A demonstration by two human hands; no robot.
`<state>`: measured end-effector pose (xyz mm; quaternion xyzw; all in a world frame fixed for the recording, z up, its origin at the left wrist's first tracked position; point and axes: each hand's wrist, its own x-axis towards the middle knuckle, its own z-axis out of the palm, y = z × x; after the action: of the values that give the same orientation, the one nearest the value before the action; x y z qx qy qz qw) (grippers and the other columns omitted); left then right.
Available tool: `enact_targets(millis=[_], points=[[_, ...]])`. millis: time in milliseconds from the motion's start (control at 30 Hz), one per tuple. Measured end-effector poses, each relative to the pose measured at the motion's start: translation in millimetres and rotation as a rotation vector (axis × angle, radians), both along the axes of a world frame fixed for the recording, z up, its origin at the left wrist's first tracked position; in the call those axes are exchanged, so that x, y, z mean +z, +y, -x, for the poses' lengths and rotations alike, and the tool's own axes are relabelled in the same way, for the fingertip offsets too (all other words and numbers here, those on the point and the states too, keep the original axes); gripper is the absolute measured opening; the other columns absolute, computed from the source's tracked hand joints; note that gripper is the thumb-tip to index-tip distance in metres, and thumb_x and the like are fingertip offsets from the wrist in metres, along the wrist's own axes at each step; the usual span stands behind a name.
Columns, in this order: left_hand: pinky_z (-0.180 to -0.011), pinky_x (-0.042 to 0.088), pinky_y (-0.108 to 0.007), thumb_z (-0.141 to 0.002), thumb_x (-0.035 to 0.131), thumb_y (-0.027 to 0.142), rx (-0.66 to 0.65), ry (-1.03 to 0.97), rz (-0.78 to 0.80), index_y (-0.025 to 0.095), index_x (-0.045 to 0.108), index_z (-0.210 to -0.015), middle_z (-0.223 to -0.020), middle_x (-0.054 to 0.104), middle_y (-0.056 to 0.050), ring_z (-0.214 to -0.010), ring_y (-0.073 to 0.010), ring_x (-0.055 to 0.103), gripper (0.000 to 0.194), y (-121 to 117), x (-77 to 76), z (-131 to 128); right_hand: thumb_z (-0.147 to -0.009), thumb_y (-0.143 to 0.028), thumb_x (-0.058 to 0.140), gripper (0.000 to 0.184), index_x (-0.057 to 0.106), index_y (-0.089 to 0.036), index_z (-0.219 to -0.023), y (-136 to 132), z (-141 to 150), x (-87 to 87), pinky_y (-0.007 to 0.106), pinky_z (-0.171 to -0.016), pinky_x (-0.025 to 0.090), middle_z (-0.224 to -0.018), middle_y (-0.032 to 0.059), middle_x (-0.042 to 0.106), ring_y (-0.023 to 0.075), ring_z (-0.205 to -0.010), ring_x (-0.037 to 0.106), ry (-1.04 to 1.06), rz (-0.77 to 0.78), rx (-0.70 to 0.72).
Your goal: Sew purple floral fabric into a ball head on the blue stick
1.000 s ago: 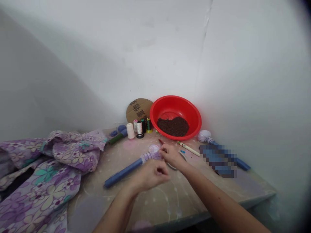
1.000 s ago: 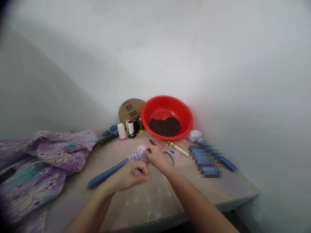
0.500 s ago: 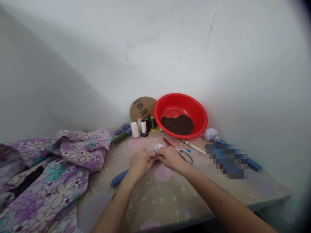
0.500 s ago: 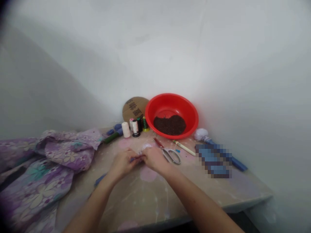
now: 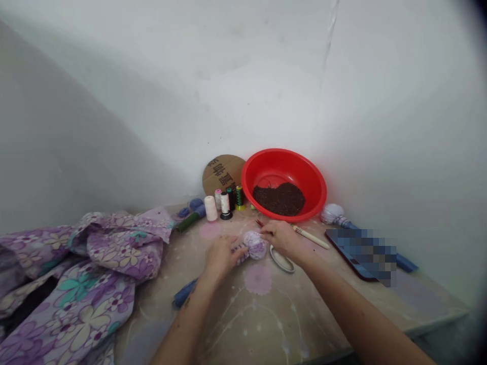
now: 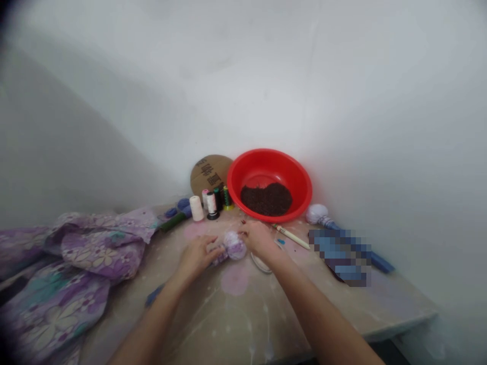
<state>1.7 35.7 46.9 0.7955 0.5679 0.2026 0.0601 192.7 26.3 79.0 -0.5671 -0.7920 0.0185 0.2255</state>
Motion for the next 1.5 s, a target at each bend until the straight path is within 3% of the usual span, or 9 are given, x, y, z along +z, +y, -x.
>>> enact_targets(millis=[200, 367, 733, 933, 1067, 1267, 1500], points=[[-0.063, 0.035, -0.025, -0.068, 0.049, 0.055, 0.006, 0.048, 0.120, 0.023, 0.059, -0.097, -0.091, 0.062, -0.006, -0.082, -0.0209, 0.055, 0.044, 8, -23.9, -11, -0.075, -0.024, 0.048, 0.021, 0.068, -0.020, -0.079, 1, 2, -5.1, 0.025, -0.067, 0.040, -0.081, 0.0075, 0.065, 0.0187, -0.079, 0.059, -0.239, 0.025, -0.136], [-0.067, 0.034, -0.024, -0.070, 0.049, 0.050, 0.036, 0.057, 0.151, 0.022, 0.057, -0.099, -0.096, 0.061, -0.006, -0.087, -0.0195, 0.054, 0.041, 6, -25.8, -13, -0.073, -0.022, 0.047, 0.022, 0.068, -0.016, -0.078, 0, 13, 0.7, 0.028, -0.063, 0.041, -0.080, 0.0113, 0.066, 0.0224, -0.075, 0.060, -0.359, 0.046, -0.186], [-0.066, 0.034, -0.024, -0.072, 0.049, 0.047, 0.009, -0.003, 0.152, 0.020, 0.057, -0.096, -0.093, 0.061, -0.006, -0.084, -0.0183, 0.054, 0.037, 3, -24.3, -11, -0.070, -0.013, 0.047, 0.019, 0.065, -0.015, -0.075, 5, 19, -9.7, 0.025, -0.065, 0.037, -0.079, 0.0103, 0.066, 0.0201, -0.077, 0.060, -0.145, 0.097, -0.161], [-0.068, 0.034, -0.023, -0.073, 0.048, 0.046, 0.076, -0.038, 0.093, 0.022, 0.056, -0.098, -0.096, 0.060, -0.004, -0.088, -0.0180, 0.052, 0.035, 1, -15.8, -5, -0.074, -0.025, 0.049, 0.016, 0.062, -0.018, -0.079, 12, 21, -7.6, 0.025, -0.062, 0.035, -0.079, 0.0061, 0.065, 0.0185, -0.077, 0.059, -0.127, 0.035, -0.119], [-0.072, 0.034, -0.025, -0.073, 0.048, 0.046, 0.100, -0.024, 0.111, 0.022, 0.055, -0.100, -0.097, 0.059, -0.004, -0.091, -0.0184, 0.051, 0.037, 6, -16.5, 2, -0.077, -0.037, 0.047, 0.025, 0.061, -0.018, -0.082, 20, 31, 3.7, 0.026, -0.063, 0.035, -0.083, 0.0066, 0.063, 0.0188, -0.077, 0.057, -0.151, -0.068, -0.093], [-0.073, 0.035, -0.027, -0.073, 0.046, 0.046, 0.110, 0.027, 0.125, 0.022, 0.054, -0.102, -0.098, 0.059, -0.005, -0.091, -0.0203, 0.051, 0.039, 13, -25.4, 8, -0.078, -0.032, 0.045, 0.023, 0.057, -0.019, -0.092, 52, 72, 12.2, 0.024, -0.068, 0.035, -0.089, 0.0047, 0.059, 0.0153, -0.082, 0.054, 0.028, -0.126, 0.006], [-0.080, 0.033, -0.034, -0.069, 0.049, 0.050, 0.062, 0.017, 0.071, 0.018, 0.044, -0.119, -0.105, 0.055, -0.011, -0.098, -0.0265, 0.043, 0.059, 10, -29.4, 9, -0.070, -0.028, 0.053, 0.038, 0.048, -0.017, -0.106, 119, 130, 3.7, 0.027, -0.076, 0.035, -0.106, 0.0086, 0.050, 0.0190, -0.096, 0.047, 0.107, -0.009, 0.038]])
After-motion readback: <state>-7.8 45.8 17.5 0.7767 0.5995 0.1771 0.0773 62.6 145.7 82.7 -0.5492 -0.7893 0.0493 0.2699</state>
